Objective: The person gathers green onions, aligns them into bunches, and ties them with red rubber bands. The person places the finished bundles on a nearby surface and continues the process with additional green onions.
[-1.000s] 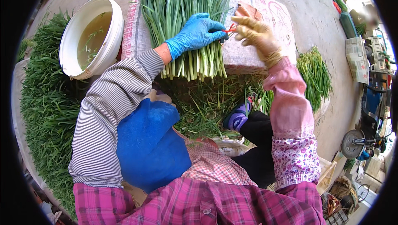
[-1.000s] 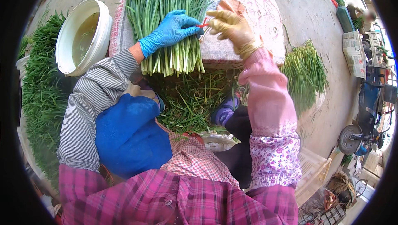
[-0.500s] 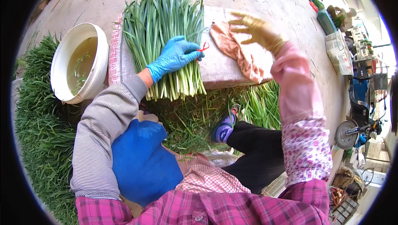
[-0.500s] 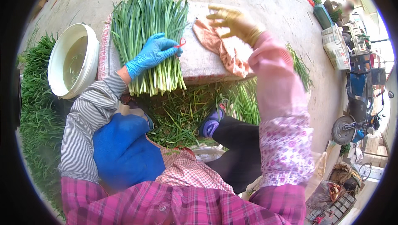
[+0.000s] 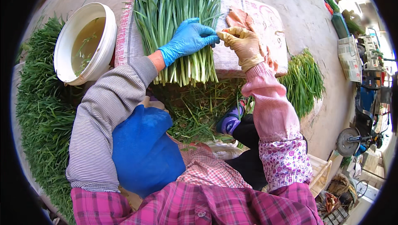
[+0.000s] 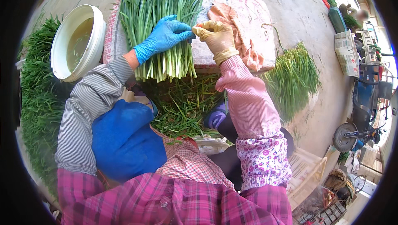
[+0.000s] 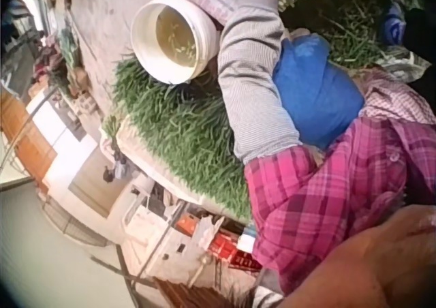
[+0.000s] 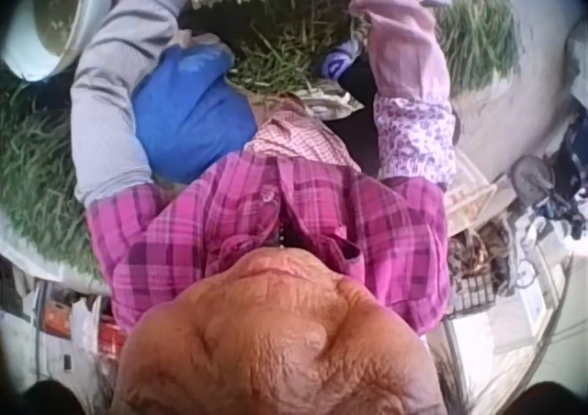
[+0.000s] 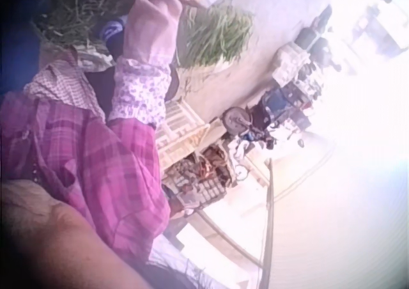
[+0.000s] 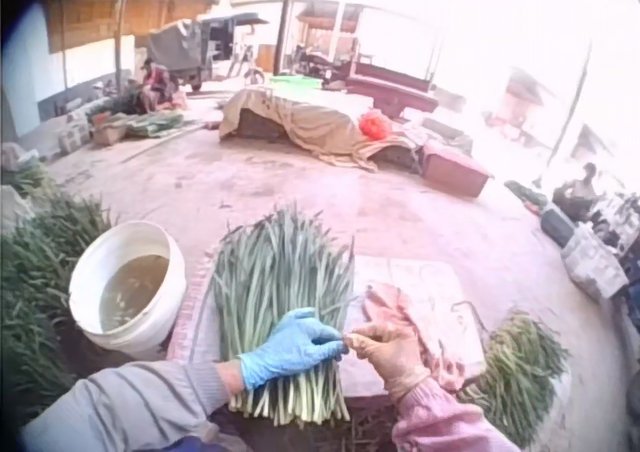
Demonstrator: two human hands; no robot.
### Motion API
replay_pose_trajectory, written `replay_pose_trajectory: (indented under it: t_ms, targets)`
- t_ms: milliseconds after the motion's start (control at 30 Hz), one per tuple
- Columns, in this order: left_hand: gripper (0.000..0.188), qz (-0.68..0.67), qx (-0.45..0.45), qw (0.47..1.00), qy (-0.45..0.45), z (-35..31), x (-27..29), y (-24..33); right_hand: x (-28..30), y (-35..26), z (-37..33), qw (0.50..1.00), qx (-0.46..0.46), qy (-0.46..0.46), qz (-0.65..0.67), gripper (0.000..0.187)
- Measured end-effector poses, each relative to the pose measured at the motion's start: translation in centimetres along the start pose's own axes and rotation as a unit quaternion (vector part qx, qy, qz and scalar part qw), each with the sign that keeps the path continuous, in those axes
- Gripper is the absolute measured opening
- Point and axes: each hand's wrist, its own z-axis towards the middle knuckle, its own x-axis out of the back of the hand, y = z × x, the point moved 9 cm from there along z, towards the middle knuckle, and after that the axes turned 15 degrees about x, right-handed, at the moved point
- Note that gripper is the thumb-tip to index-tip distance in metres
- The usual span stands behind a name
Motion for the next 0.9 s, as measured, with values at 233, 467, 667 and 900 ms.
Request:
replay_pose_trajectory:
  t_ms: [233,467,667,900]
  targets:
    - [0.018,-0.093,0.036,0.994,0.033,0.2,0.1,-0.8,-0.2,0.6,0.1,0.995,0.065,-0.065,-0.037,0.011]
    - [0.019,-0.102,0.012,0.992,0.073,0.4,0.8,-1.3,-1.5,0.1,-0.5,0.987,0.052,-0.070,0.132,0.015]
    - [0.020,-0.017,0.018,0.992,0.126,0.6,1.2,-0.4,-3.0,4.3,-1.0,0.920,-0.100,-0.033,0.377,0.017]
    - [0.026,-0.080,-0.057,0.981,0.170,-4.1,10.6,2.4,-1.2,3.7,0.3,0.923,-0.110,-0.004,0.368,0.017]
